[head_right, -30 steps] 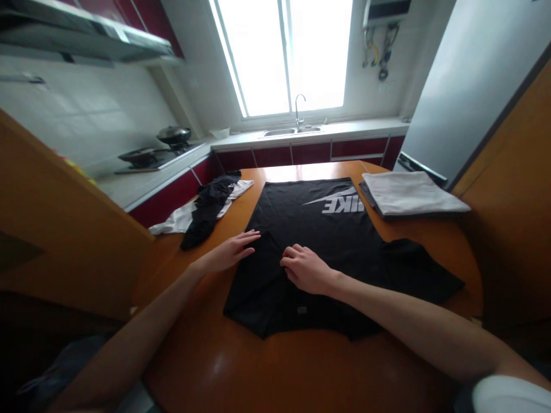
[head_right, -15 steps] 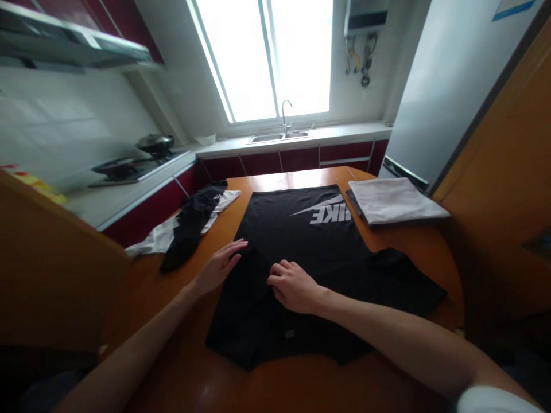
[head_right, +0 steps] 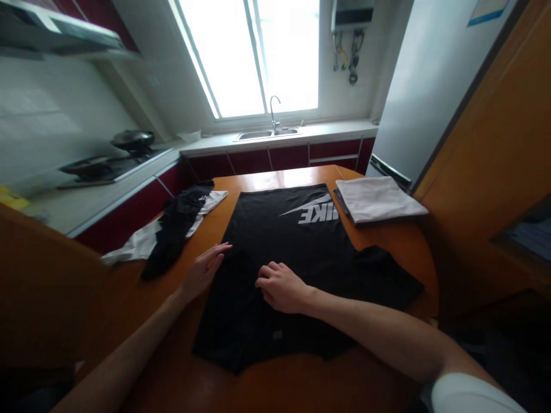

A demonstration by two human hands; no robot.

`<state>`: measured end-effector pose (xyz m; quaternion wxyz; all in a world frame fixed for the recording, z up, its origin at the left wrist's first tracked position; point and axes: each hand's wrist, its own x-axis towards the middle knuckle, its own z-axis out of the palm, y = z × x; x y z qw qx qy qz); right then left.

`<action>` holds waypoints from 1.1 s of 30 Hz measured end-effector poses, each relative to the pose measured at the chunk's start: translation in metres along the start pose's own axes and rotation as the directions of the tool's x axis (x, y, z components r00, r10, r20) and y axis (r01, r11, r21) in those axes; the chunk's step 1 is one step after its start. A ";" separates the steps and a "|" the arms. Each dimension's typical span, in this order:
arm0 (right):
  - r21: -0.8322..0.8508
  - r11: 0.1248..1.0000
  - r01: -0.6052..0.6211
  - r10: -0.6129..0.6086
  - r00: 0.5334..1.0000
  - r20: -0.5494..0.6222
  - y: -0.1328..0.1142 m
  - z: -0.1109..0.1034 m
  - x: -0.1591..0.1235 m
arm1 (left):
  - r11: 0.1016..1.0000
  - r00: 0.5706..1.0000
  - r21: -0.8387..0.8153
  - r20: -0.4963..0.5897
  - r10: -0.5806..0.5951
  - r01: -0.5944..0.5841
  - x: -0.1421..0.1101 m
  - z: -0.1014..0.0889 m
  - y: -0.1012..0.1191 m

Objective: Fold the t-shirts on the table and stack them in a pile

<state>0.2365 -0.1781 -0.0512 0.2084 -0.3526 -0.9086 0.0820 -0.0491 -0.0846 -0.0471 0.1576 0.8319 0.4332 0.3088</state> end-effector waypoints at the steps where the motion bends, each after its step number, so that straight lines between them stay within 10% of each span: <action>1: 0.003 1.000 0.001 -0.001 1.000 0.000 0.000 0.000 0.000 | 1.000 1.000 -0.004 -0.002 -0.002 0.002 0.000 0.000 -0.001; 14: 0.046 0.999 -0.010 0.009 1.000 0.023 -0.002 -0.003 0.002 | 0.999 0.999 -0.050 -0.043 -0.005 0.003 -0.001 0.010 -0.017; 23: 0.174 0.977 -0.121 0.141 0.984 -0.109 -0.014 -0.051 -0.031 | 0.994 0.997 -0.107 -0.071 -0.022 0.014 0.000 0.009 -0.016; 27: 0.225 0.918 -0.327 0.384 0.876 -0.292 -0.018 -0.052 -0.079 | 0.987 0.991 -0.158 -0.124 -0.059 0.039 0.003 0.011 -0.024; 33: 0.269 0.772 -0.575 0.606 0.542 -0.583 -0.025 -0.025 -0.164 | 0.981 0.977 -0.185 -0.190 -0.094 0.058 0.005 0.011 -0.032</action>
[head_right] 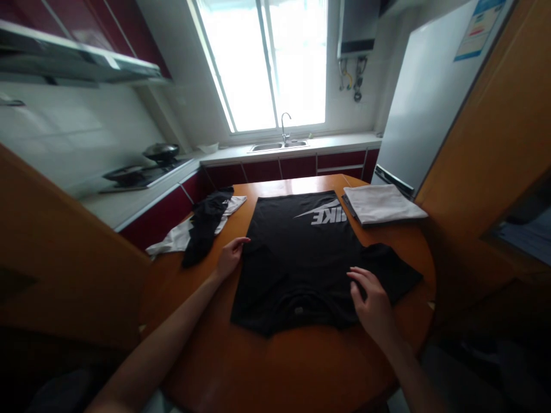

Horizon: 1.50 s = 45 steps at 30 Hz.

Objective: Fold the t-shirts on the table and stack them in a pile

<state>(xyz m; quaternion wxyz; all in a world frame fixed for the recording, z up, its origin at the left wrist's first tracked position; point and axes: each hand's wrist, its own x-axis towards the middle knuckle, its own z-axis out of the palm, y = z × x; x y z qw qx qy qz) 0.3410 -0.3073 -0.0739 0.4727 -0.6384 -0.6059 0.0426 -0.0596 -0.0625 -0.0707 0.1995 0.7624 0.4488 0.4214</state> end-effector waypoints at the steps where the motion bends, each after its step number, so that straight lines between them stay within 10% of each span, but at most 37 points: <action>1: -0.032 0.999 -0.019 0.018 0.998 -0.060 0.008 -0.004 -0.009 | 1.000 1.000 -0.001 -0.006 0.005 -0.005 0.000 0.000 0.000; 29: -0.223 0.959 -0.176 0.121 0.964 -0.238 0.029 -0.005 -0.024 | 0.994 0.997 0.086 0.021 0.073 -0.075 0.003 0.001 0.018; 40: -0.229 0.956 -0.184 0.136 0.968 -0.210 0.027 -0.007 -0.028 | 0.967 0.907 0.028 0.354 0.229 -0.255 -0.002 0.006 0.032; 45: -0.255 0.942 -0.217 0.164 0.963 -0.213 0.026 -0.011 -0.031 | 0.985 0.948 -0.011 0.271 0.169 -0.172 0.002 -0.020 0.029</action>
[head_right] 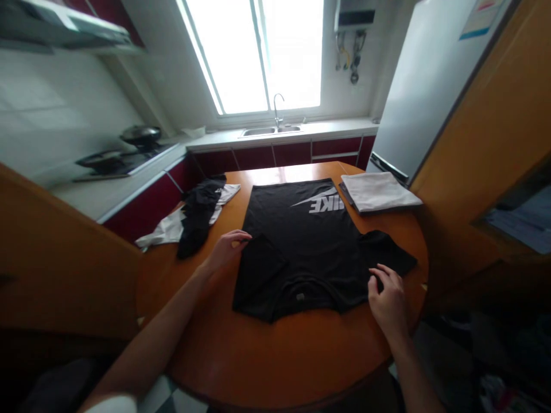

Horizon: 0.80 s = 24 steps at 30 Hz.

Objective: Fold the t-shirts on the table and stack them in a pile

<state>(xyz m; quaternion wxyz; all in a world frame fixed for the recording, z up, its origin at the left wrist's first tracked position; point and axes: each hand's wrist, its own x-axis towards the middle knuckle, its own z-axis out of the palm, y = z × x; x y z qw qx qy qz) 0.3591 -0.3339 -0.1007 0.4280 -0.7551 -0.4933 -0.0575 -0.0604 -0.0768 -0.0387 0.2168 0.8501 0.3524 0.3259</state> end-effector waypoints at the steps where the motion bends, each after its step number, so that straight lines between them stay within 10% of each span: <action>1: -0.010 1.000 -0.002 0.002 1.000 0.003 0.001 -0.001 0.000 | 1.000 0.999 -0.004 -0.017 -0.028 0.028 -0.002 -0.007 -0.001; 9: -0.076 0.997 0.008 -0.005 0.999 0.037 0.010 -0.002 0.001 | 0.991 0.950 0.027 0.283 -0.132 0.130 -0.023 -0.029 -0.006; 24: -0.122 0.992 -0.034 0.043 0.996 0.076 -0.002 -0.011 0.003 | 0.969 0.867 0.243 0.473 -0.158 0.044 -0.058 -0.013 -0.007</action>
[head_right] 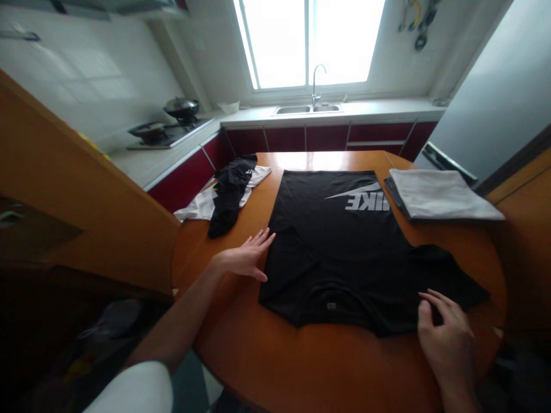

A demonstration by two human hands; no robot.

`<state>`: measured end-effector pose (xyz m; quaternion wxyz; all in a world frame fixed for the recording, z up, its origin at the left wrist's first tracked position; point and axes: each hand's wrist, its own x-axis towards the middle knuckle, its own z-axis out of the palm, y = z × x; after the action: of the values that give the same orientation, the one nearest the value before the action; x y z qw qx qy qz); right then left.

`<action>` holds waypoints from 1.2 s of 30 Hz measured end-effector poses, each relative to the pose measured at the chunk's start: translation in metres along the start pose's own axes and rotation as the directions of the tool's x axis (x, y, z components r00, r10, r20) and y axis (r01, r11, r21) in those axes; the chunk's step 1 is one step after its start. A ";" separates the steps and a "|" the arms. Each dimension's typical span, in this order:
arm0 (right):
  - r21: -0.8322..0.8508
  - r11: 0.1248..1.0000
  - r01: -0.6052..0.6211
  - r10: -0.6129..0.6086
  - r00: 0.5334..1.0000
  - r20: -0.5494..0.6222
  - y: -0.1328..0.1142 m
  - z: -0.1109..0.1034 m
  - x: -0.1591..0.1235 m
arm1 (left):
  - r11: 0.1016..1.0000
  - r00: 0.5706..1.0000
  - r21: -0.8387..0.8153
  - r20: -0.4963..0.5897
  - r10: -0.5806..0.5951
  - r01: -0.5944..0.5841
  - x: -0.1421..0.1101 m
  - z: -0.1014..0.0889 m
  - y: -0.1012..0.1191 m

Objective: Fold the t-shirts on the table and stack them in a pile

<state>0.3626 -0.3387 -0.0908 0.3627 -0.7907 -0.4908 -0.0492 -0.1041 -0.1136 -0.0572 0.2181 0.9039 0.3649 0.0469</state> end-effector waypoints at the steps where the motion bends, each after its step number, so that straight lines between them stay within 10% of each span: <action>1: 0.001 1.000 -0.001 0.001 1.000 -0.005 -0.001 0.000 0.000 | 1.000 1.000 0.004 -0.007 0.013 -0.013 -0.001 0.001 0.002; 7: 0.009 1.000 0.017 -0.017 1.000 -0.006 -0.002 0.001 0.001 | 0.996 0.993 -0.014 0.080 0.091 -0.090 -0.003 0.001 0.018; 14: 0.062 0.998 0.017 -0.010 0.995 -0.103 -0.005 -0.004 0.000 | 0.984 0.985 -0.093 -0.095 0.140 -0.149 0.017 -0.021 0.052; 21: -0.020 0.998 -0.061 0.053 0.960 -0.277 0.049 -0.018 0.051 | 0.971 0.973 -0.132 -0.143 0.182 -0.201 0.039 0.003 0.046; 36: -0.239 0.930 -0.280 0.306 0.948 0.080 0.089 -0.025 0.095 | 0.953 0.920 -0.071 -0.293 0.261 -0.293 0.056 0.002 0.046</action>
<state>0.4904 -0.3066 -0.0776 0.2451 -0.8925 -0.3786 -0.0034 -0.0338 -0.1058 -0.0432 0.2064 0.9168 0.2571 0.2255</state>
